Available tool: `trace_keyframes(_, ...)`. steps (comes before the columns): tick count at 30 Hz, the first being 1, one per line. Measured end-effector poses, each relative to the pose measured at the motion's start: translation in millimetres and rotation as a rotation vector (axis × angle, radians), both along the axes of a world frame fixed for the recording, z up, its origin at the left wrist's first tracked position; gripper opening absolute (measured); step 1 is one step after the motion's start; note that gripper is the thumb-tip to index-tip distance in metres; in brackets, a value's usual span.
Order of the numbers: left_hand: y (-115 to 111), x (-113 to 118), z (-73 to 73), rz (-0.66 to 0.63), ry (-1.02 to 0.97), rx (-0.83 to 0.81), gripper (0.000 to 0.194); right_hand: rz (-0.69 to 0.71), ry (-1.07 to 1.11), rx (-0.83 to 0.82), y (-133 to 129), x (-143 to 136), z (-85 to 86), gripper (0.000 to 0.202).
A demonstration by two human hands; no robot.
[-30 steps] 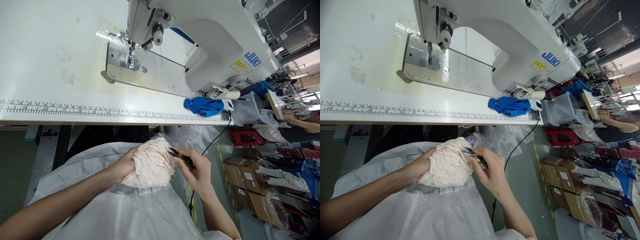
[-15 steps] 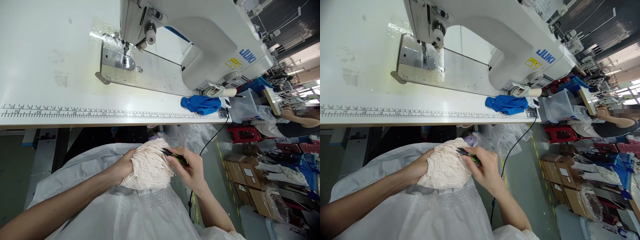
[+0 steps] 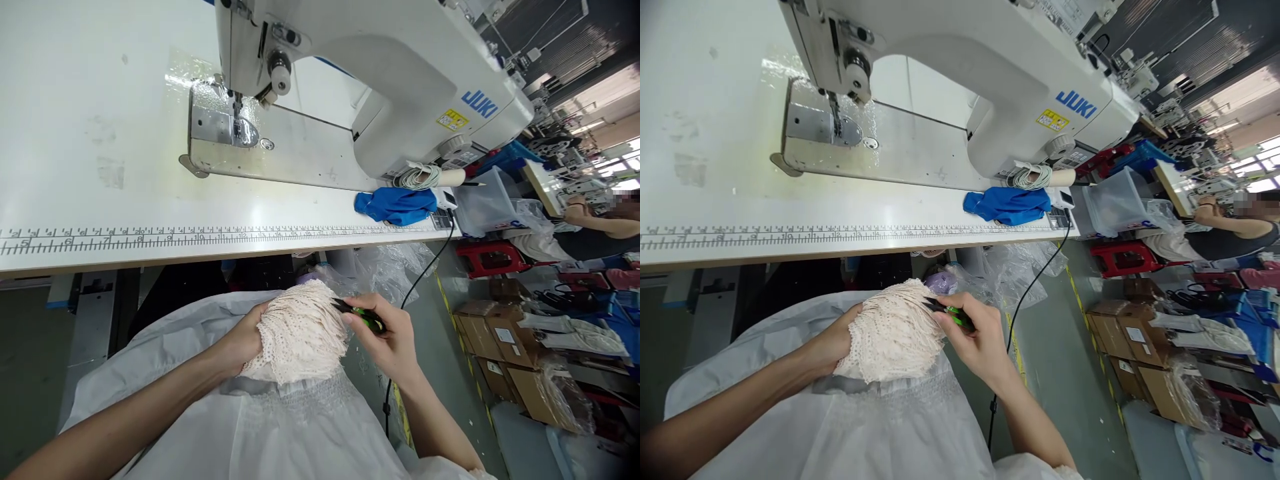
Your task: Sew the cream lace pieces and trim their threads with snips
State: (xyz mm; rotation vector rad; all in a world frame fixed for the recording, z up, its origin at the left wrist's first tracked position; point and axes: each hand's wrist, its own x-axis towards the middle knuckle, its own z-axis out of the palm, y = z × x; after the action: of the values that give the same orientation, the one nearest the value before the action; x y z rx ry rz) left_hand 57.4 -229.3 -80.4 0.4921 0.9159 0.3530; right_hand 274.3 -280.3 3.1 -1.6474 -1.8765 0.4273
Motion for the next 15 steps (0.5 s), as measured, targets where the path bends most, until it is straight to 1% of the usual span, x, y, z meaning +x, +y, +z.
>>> trace_keyframes(3,-1.3,1.6,-4.0,0.001,-0.062,0.005,0.054,0.059,-0.047,0.0,-4.1,1.7,-1.6,0.011)
trace_keyframes(5,-1.1,2.6,-4.0,-0.007,-0.1,0.019,0.053,0.079,-0.052,0.001,-5.6,1.7,-3.2,0.011)
trace_keyframes(8,1.6,3.6,2.9,-0.025,-0.137,0.042,0.052,0.058,-0.036,0.006,-4.7,-0.5,-4.6,0.011)
trace_keyframes(12,5.5,4.1,16.2,-0.033,-0.101,0.049,0.049,0.054,-0.006,0.015,0.1,-5.5,-4.3,0.009)
trace_keyframes(15,5.1,4.1,18.3,-0.027,-0.06,0.027,0.05,0.064,0.009,0.023,2.6,-7.8,-5.1,0.009)
